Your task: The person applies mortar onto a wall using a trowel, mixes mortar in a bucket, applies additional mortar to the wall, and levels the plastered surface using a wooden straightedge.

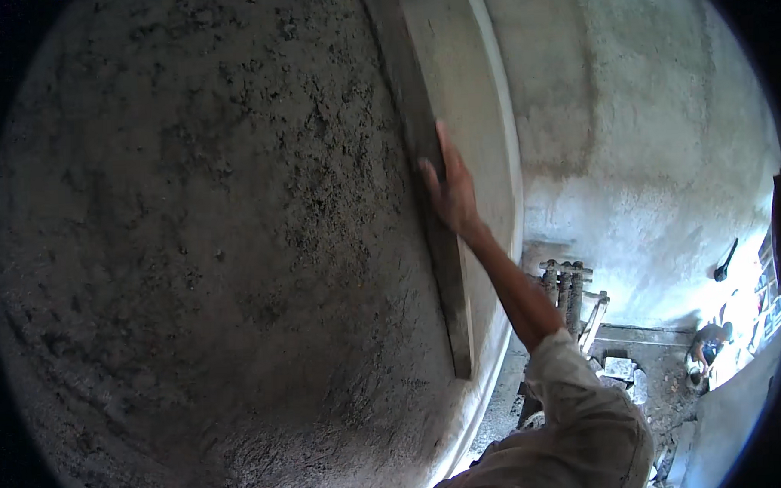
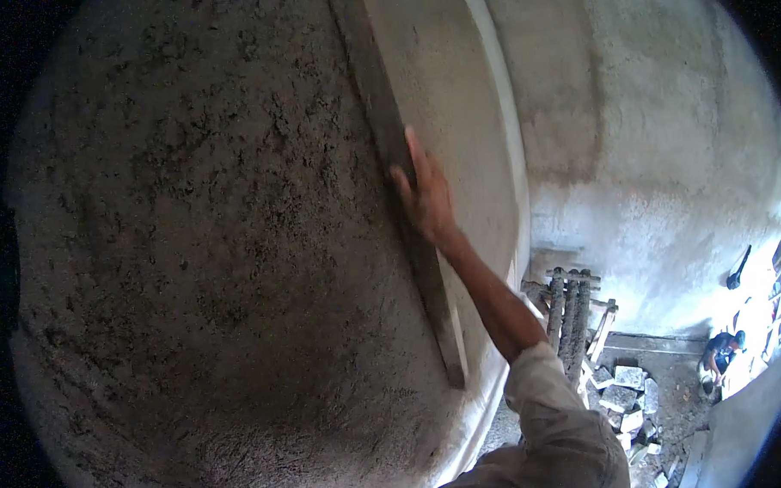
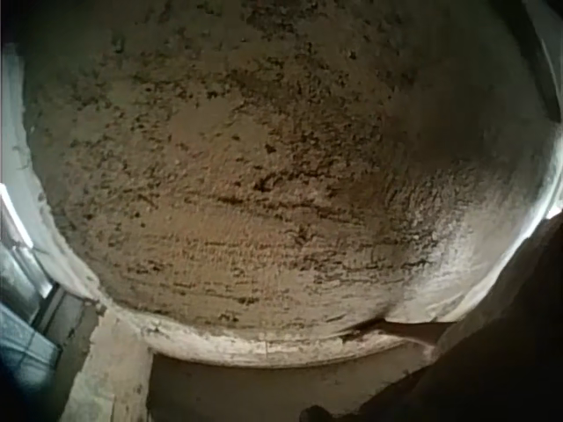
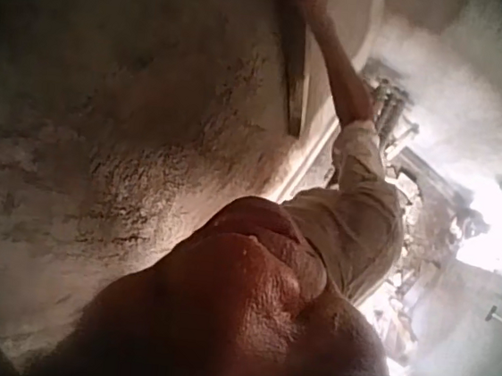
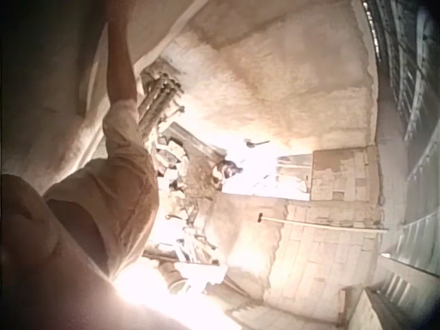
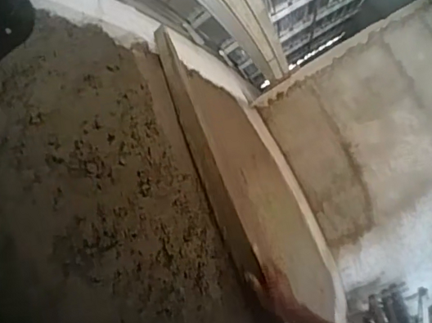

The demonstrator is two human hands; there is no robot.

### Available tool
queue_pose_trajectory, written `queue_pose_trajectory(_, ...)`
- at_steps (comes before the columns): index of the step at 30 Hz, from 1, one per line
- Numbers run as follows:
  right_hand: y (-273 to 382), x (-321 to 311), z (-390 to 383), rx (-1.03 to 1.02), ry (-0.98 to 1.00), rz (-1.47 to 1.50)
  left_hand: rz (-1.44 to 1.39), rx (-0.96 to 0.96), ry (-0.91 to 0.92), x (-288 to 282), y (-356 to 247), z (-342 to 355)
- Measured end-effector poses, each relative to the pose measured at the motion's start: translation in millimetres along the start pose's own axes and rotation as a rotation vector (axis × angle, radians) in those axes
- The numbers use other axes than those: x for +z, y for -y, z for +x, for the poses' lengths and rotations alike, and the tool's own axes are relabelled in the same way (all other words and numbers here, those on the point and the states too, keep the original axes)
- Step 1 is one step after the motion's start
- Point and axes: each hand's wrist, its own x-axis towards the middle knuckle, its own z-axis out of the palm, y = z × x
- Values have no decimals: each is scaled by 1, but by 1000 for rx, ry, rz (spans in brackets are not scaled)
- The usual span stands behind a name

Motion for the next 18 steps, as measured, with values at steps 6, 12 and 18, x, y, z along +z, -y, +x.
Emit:
queue_pose_trajectory(6, 32, -18, 19, 63, 73, 132, 20, -17, -22, -11, 6, -2)
queue_pose_trajectory(12, 60, -19, 108, -150, -42, 159, 73, -43, -17, -29, 24, -10)
queue_pose_trajectory(18, 86, -8, -12, -207, -53, -10, 91, -97, 4, -30, 36, -28)
